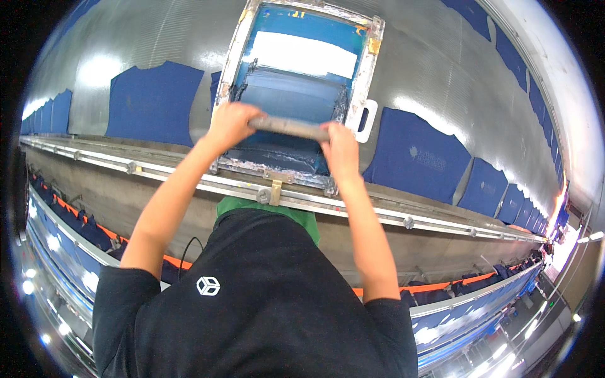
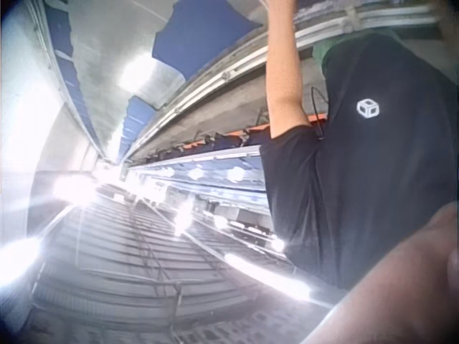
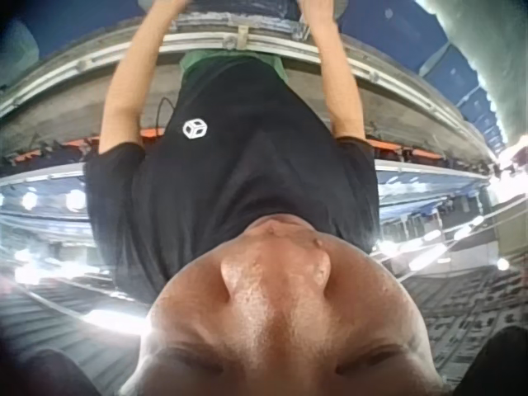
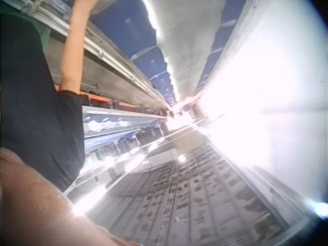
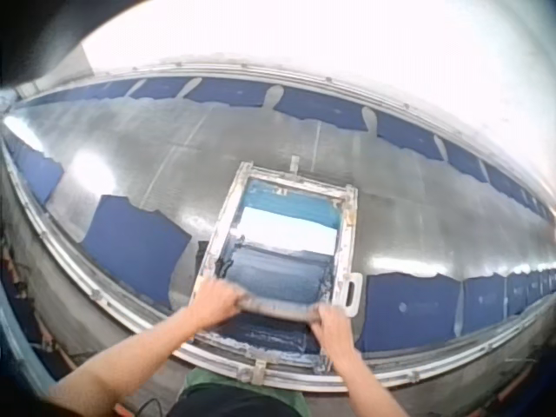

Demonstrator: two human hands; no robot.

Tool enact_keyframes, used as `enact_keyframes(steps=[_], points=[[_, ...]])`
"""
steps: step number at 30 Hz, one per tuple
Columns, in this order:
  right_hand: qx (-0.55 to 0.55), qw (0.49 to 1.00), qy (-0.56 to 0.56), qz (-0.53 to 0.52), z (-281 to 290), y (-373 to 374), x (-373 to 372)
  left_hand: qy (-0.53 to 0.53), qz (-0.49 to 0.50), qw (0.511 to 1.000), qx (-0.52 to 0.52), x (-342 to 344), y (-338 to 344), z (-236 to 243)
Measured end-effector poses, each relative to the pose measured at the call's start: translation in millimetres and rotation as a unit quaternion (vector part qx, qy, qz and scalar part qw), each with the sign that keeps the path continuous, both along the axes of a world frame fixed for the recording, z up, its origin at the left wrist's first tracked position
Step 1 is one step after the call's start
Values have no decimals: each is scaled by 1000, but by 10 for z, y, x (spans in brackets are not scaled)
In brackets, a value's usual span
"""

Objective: The person performs screen printing on a series of blue t-shirts laid out on a conveyor. They repeatedly pull a squeegee across a screen to transfer ink onto each shirt, then lift the screen and move to the next shirt in sequence.

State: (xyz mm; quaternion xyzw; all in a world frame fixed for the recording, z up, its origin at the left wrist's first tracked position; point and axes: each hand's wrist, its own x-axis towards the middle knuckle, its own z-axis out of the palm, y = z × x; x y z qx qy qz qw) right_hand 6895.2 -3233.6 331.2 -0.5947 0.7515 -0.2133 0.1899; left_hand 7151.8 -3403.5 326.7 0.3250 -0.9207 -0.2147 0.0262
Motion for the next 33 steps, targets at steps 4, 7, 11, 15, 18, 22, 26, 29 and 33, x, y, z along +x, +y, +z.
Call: enact_keyframes(steps=[4, 7, 11, 15, 18, 22, 26, 29, 33], points=[[1, 1000, -25, 11, 89, 330, 278, 3, 1, 1000, 13, 302, 365, -7], [7, 999, -34, 20, 169, -68, -12, -12, -4, 999, 36, 97, -16, 61], [-14, 999, 37, 10, 206, -907, -584, -19, 6, 1000, -8, -468, -876, 174], [31, 999, 5, -33, 101, -1119, -651, -5, 20, 1000, -23, -647, -1026, 49], [7, 999, -26, -42, 2, -669, -400, 20, 27, 999, -19, -402, -620, -134], [-34, 999, -11, -12, -57, 231, 142, 48, 15, 999, -18, 145, 263, -200], [19, 1000, -21, 4, 30, 778, 542, -33, 10, 999, 15, 521, 870, -41], [26, 999, -8, 22, 123, 709, 518, -14, -24, 999, -23, 501, 826, 26], [-106, 988, 45, 108, 99, 363, 394, 40, -31, 993, -102, 181, 634, -52]])
